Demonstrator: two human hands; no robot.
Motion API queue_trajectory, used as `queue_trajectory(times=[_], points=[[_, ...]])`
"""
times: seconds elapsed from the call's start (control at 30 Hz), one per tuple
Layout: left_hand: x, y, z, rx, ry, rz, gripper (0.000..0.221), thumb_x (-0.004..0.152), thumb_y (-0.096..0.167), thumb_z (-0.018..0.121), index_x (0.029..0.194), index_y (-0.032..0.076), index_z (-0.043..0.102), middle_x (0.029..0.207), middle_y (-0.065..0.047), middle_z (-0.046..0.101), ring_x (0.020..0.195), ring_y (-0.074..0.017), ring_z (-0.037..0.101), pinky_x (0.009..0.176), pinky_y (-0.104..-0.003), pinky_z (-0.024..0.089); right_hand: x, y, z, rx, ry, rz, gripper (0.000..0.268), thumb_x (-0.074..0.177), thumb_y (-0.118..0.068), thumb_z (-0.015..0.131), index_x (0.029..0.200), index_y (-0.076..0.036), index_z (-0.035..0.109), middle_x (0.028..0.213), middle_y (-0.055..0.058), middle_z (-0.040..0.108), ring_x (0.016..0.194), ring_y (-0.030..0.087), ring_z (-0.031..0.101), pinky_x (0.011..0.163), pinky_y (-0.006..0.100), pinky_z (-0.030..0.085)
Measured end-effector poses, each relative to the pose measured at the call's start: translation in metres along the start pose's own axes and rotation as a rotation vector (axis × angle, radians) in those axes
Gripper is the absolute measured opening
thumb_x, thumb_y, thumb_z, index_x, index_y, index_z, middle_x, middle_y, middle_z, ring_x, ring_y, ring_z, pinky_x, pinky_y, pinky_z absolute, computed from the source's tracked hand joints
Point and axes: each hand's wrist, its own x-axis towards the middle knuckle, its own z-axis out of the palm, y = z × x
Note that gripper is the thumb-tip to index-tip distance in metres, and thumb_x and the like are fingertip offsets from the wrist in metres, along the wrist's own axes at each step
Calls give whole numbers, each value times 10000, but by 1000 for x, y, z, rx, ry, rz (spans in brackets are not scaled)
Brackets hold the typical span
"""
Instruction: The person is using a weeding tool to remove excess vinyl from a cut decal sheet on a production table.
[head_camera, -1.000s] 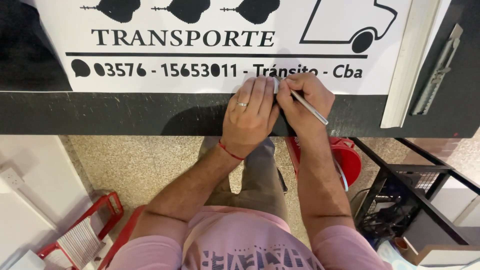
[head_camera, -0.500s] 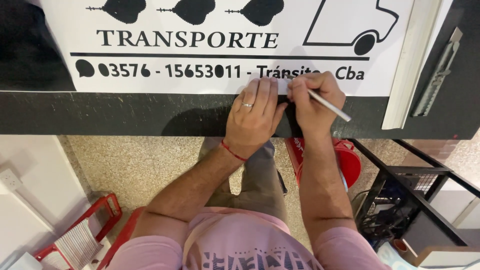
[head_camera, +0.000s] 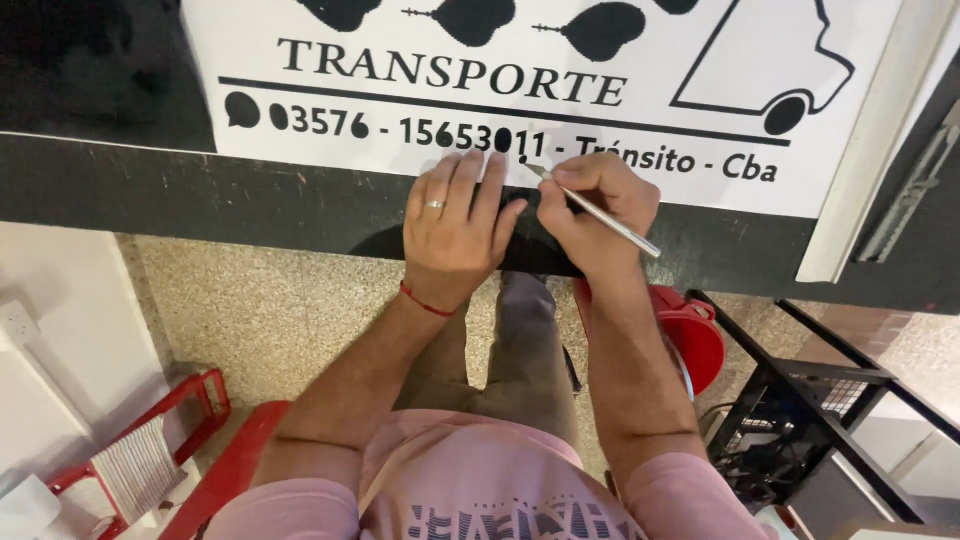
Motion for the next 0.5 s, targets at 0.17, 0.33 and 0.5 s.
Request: queue_trajectory(times=[0.17, 0.33, 0.5], points=[[2, -7, -3, -13, -63, 31, 542, 1228, 455, 470, 1314, 50, 820, 1247, -171, 747, 1165, -364, 735, 1015, -468, 586, 14, 4, 18, -147, -85, -16, 142, 926, 150, 879, 892, 104, 749, 824, 243, 767, 718, 362, 796, 597, 427, 602], [1, -6, -3, 28, -78, 40, 555, 1242, 423, 404, 1331, 51, 806, 1262, -173, 738, 1175, -350, 723, 1033, -461, 578, 15, 4, 18, -244, -141, -18, 138, 970, 113, 873, 903, 92, 754, 866, 234, 792, 761, 419, 803, 626, 452, 600], [6, -7, -8, 4, -80, 29, 499, 1221, 406, 481, 1310, 44, 813, 1249, -169, 746, 1166, -343, 729, 1034, -453, 584, 18, -1, 23, -350, -167, -49, 140, 961, 91, 871, 882, 44, 766, 849, 199, 799, 748, 459, 781, 620, 470, 608]])
